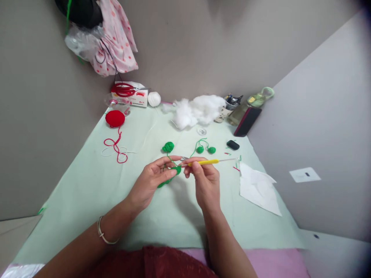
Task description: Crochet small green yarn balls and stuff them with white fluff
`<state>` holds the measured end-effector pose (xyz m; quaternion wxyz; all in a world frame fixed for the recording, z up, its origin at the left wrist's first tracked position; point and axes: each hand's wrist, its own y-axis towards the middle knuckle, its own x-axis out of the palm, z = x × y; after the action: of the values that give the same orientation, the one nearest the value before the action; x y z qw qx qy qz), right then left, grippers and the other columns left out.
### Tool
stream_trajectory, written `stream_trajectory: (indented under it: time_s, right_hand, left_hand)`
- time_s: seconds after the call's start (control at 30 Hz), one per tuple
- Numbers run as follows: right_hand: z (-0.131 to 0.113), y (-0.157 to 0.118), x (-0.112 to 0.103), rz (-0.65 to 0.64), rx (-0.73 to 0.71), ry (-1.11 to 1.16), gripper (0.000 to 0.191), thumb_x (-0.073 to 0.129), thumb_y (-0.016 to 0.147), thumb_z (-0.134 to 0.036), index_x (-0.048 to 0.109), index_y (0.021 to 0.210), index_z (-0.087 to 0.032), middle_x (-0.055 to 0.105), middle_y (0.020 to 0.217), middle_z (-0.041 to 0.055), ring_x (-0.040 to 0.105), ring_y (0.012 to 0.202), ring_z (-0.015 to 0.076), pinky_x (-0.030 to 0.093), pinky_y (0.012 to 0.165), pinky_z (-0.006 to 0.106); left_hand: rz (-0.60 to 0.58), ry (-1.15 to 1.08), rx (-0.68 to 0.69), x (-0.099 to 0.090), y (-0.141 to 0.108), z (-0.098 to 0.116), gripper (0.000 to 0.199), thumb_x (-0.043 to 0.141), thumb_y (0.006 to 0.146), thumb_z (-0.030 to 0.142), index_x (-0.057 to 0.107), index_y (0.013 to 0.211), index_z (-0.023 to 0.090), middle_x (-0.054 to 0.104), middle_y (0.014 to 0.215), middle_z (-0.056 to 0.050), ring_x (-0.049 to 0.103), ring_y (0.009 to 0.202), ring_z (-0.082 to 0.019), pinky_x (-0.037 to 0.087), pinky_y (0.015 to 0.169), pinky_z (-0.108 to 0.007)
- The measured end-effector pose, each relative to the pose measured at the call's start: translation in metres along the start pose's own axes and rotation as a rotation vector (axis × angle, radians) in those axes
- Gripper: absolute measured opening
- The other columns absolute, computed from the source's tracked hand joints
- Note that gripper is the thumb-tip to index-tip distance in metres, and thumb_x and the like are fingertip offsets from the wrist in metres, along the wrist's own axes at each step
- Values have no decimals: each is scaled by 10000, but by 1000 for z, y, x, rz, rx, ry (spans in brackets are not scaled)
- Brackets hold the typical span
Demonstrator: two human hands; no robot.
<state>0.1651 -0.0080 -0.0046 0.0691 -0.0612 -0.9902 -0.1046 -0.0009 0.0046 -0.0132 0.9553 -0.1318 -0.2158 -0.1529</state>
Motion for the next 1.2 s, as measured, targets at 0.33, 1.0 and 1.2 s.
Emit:
stream_trajectory:
  time_s: [0.33, 1.0, 1.2]
  right_hand:
    - [-9, -6, 1, -39, -251, -362, 206, 503, 1039, -231, 697, 969, -222, 749, 904, 34, 665, 686, 134, 568, 687, 301]
    - [-4, -4, 6, -16, -166, -207, 170, 604, 994, -254, 762, 940, -227, 732, 860, 30, 597, 658, 131, 517, 637, 302]
    - [8, -11, 10, -46, -623, -671, 279, 612, 951, -108, 766, 1090, -295, 764, 1019, 62, 702, 895, 195, 574, 765, 351]
  left_hand:
    - [91, 113, 55, 3, -1, 4, 313, 793, 810, 292, 787, 1122, 263, 562, 857, 11, 483, 732, -105, 410, 726, -254]
    - [-18, -179, -73, 6, -1, 5, 429, 826, 804, 254, 754, 1227, 240, 662, 898, 10, 393, 590, -31, 364, 612, -188]
    - [34, -304, -129, 7, -1, 4, 401, 838, 786, 240, 779, 1181, 208, 507, 631, 78, 327, 523, -28, 435, 677, -176]
